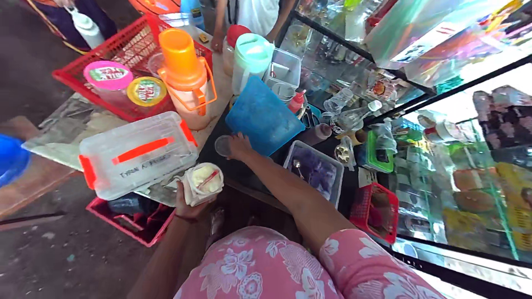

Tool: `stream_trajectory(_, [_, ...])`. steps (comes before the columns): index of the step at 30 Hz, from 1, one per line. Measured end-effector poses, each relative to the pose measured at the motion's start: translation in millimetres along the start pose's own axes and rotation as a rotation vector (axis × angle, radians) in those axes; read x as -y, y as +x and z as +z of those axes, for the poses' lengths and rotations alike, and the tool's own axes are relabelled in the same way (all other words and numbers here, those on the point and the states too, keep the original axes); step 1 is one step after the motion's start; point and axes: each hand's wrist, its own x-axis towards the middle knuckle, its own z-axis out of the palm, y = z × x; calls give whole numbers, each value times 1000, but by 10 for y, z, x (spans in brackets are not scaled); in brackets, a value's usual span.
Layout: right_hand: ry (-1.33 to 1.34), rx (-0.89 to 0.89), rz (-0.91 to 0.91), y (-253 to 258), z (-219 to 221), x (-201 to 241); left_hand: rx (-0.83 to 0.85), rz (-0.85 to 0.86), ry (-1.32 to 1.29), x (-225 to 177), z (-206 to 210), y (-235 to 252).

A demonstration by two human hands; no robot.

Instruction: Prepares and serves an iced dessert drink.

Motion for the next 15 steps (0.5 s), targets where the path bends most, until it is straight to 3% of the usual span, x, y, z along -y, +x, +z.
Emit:
stream_trajectory(2, [31,-81,-93,-132,-138,-9,4,18,15,-3,66,45])
stream_trajectory(5, [220,-361,-485,-685,-401,-32,-10,16,74,-9,123,94])
stream_trajectory(7, [242,-366,-669,-1052,-465,-20,-7,4,68,-11,187,114])
stream_trajectory(9, [114,-345,-686,-1246,-420,-5,17,-4,75,-25,272,122])
stream_trajectory(15, [-78,-345,-509,-1370,-467,115,112,-25,128,-69,432,163])
